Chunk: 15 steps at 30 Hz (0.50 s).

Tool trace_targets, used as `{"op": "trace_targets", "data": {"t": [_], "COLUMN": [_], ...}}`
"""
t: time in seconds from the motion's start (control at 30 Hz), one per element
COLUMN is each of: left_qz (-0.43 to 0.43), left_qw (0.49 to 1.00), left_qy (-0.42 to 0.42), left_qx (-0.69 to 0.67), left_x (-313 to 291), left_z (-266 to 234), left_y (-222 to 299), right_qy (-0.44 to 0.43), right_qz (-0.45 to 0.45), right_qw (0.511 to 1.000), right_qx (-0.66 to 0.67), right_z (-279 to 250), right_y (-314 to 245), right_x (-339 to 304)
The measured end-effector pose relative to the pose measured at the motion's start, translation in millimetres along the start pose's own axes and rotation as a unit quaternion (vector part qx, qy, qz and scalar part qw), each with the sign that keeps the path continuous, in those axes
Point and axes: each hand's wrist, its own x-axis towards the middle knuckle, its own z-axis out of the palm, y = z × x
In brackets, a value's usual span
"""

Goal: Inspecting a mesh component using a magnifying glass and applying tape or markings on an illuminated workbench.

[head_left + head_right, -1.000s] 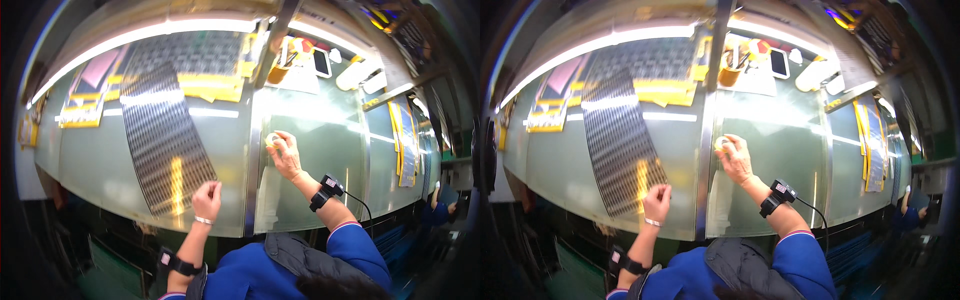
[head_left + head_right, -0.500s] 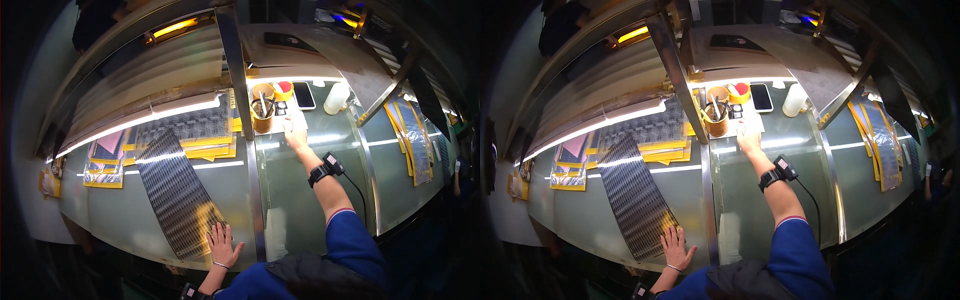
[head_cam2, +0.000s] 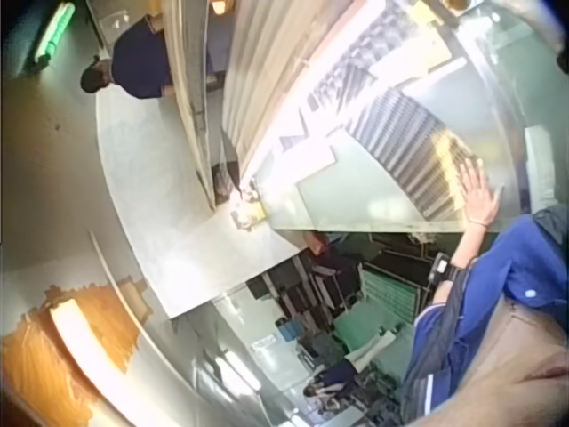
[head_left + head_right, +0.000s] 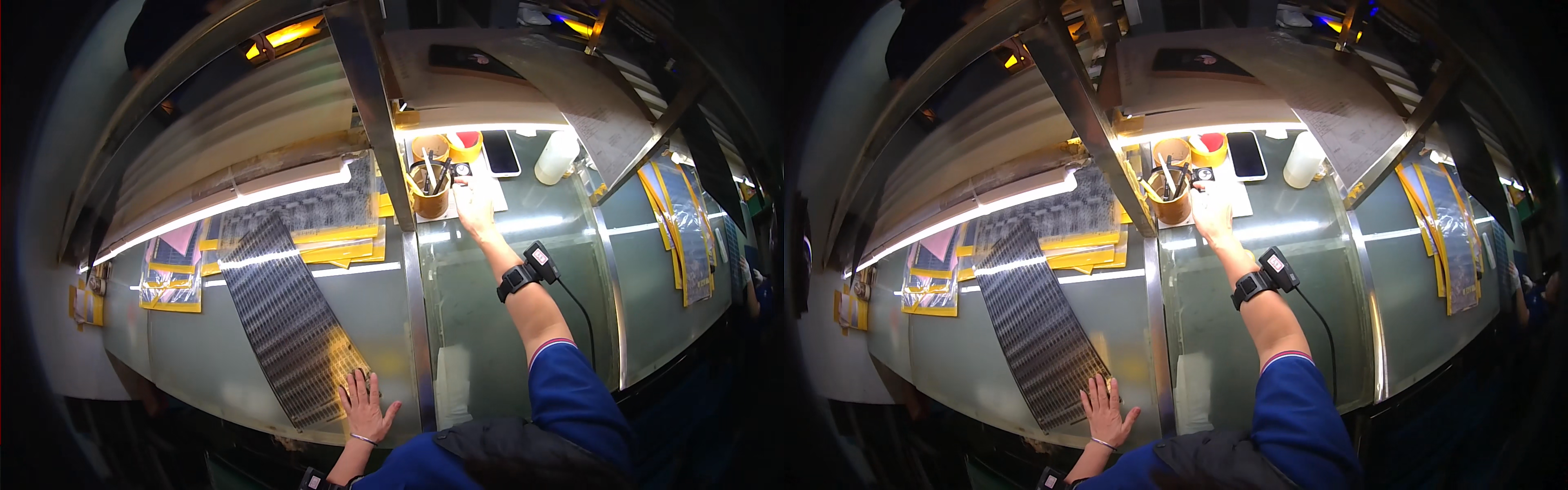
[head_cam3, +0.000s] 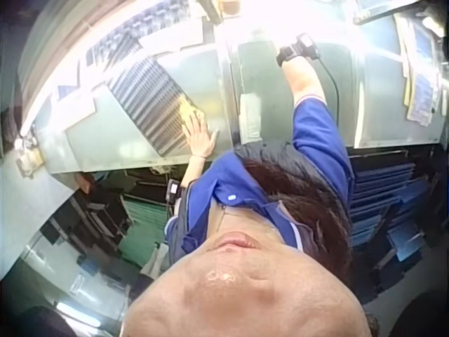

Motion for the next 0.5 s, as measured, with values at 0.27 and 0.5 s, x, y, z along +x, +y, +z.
{"op": "trace_targets", "data": {"t": [0.27, 0.5], "left_qz": [-0.004, -0.017], "left_qw": [1.0, 1.0], "left_qy": [0.002, -0.014], "left_qx": [-0.009, -0.002], "left_x": [-4.7, -6.5], "left_z": [-4.1, -9.2], "left_y": [4.0, 4.4], "right_qy": [0.006, -0.019], "right_qz": [-0.017, -0.05], "right_qw": [0.999, 0.998], "right_qx": [-0.026, -0.038], "right_z": [-6.6, 3.2], "right_y": [0.1, 3.3], "right_x": [5.0, 30.1]}}
